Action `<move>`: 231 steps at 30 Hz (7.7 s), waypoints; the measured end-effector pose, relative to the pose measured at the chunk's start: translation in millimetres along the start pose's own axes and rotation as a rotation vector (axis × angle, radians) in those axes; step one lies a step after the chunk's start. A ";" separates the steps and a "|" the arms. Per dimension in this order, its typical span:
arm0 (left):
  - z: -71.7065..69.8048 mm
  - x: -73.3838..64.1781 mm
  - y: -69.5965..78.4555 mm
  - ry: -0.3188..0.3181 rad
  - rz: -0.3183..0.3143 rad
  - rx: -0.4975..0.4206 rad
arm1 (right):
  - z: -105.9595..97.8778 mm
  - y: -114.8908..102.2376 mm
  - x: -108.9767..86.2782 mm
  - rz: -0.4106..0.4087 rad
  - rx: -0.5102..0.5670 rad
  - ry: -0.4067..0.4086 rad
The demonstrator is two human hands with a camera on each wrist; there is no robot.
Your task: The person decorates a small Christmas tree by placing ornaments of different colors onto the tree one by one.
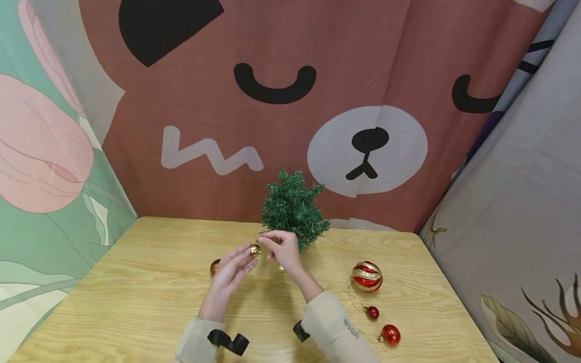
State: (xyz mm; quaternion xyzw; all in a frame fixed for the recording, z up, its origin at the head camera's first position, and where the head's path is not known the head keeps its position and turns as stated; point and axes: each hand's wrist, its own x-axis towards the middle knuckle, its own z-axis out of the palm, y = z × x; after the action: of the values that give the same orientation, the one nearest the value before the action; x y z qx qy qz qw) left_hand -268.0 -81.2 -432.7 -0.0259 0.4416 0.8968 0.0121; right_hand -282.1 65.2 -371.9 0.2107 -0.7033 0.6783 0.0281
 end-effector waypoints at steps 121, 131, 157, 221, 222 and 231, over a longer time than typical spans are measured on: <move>20.4 35.1 17.6 0.074 0.599 1.033 | 3.7 9.9 45.9 -0.490 -1.394 -0.045; 18.4 37.3 18.1 0.079 0.556 1.074 | 4.9 11.8 44.9 -0.483 -1.385 -0.048; 20.1 45.0 14.2 0.140 0.522 1.041 | 5.2 12.7 47.7 -0.427 -1.451 -0.108; -3.7 10.1 12.9 0.112 0.459 0.903 | -23.1 -41.9 62.8 -0.844 -1.387 0.077; -3.8 9.6 12.9 0.110 0.461 0.901 | -24.1 -44.8 64.7 -0.834 -1.384 0.082; -6.0 6.7 11.7 0.109 0.439 0.903 | -35.1 -61.1 78.8 -0.766 -1.343 0.087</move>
State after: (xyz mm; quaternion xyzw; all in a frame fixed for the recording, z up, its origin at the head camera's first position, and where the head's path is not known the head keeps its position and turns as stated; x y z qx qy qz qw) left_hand -275.0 -93.1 -427.4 0.0288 0.7804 0.5950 -0.1899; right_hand -342.0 79.3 -286.0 0.3504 -0.8401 0.0572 0.4100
